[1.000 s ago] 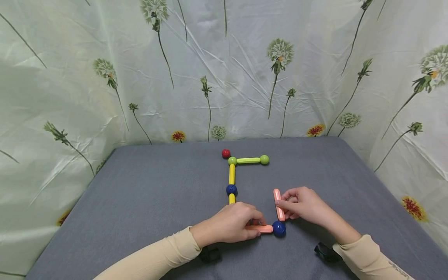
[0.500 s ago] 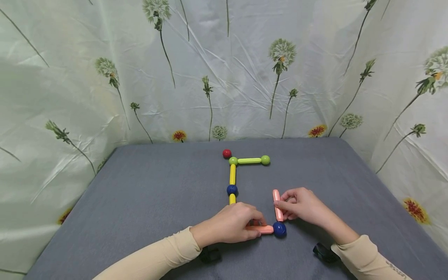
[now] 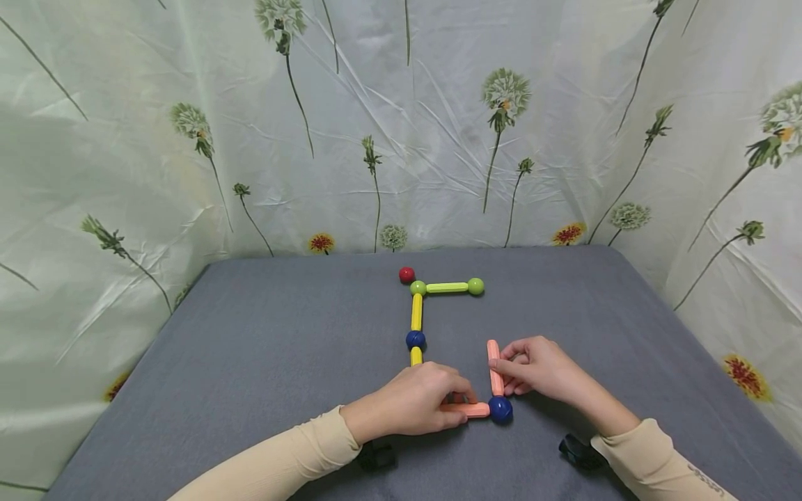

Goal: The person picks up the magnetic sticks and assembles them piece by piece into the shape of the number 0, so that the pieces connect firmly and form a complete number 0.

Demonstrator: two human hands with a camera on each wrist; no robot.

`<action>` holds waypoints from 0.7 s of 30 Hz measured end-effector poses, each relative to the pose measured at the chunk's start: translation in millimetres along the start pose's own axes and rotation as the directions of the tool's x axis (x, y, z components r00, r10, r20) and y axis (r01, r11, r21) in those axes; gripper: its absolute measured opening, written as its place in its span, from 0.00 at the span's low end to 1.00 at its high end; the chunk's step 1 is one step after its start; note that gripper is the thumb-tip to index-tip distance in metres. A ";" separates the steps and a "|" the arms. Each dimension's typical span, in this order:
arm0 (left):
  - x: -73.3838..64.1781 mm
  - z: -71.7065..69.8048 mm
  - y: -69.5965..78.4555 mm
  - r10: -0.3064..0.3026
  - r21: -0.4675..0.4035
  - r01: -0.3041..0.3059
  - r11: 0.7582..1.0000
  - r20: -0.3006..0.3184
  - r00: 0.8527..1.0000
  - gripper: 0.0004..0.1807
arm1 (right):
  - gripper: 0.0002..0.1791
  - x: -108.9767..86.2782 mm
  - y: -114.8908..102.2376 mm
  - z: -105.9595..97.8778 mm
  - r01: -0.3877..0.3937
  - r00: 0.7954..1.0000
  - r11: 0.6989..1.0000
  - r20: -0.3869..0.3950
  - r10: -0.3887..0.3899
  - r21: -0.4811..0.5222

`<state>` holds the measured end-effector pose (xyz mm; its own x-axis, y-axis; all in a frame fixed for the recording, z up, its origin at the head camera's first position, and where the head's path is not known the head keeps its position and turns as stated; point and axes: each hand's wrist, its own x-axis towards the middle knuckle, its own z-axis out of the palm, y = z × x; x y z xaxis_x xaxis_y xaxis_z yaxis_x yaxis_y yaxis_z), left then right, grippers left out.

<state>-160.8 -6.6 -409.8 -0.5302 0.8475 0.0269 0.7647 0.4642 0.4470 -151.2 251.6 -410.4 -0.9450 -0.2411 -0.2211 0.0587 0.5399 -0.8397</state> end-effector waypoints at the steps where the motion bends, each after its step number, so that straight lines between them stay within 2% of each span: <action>1: 0.1 0.1 0.0 0.001 0.001 -0.001 1.000 -0.001 1.000 0.08 | 0.15 0.0 -0.2 0.0 -0.001 1.000 1.000 0.000 0.001 -0.001; 21: 0.4 -0.8 -1.2 -0.003 -0.015 0.003 1.000 0.006 1.000 0.08 | 0.16 6.6 4.0 0.1 -0.008 1.000 1.000 0.029 0.009 -0.017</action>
<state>-162.2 -6.9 -409.6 -0.5303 0.8475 0.0205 0.7573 0.4628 0.4607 -157.2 252.1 -415.3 -0.9346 -0.2601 -0.2428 0.0610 0.5551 -0.8295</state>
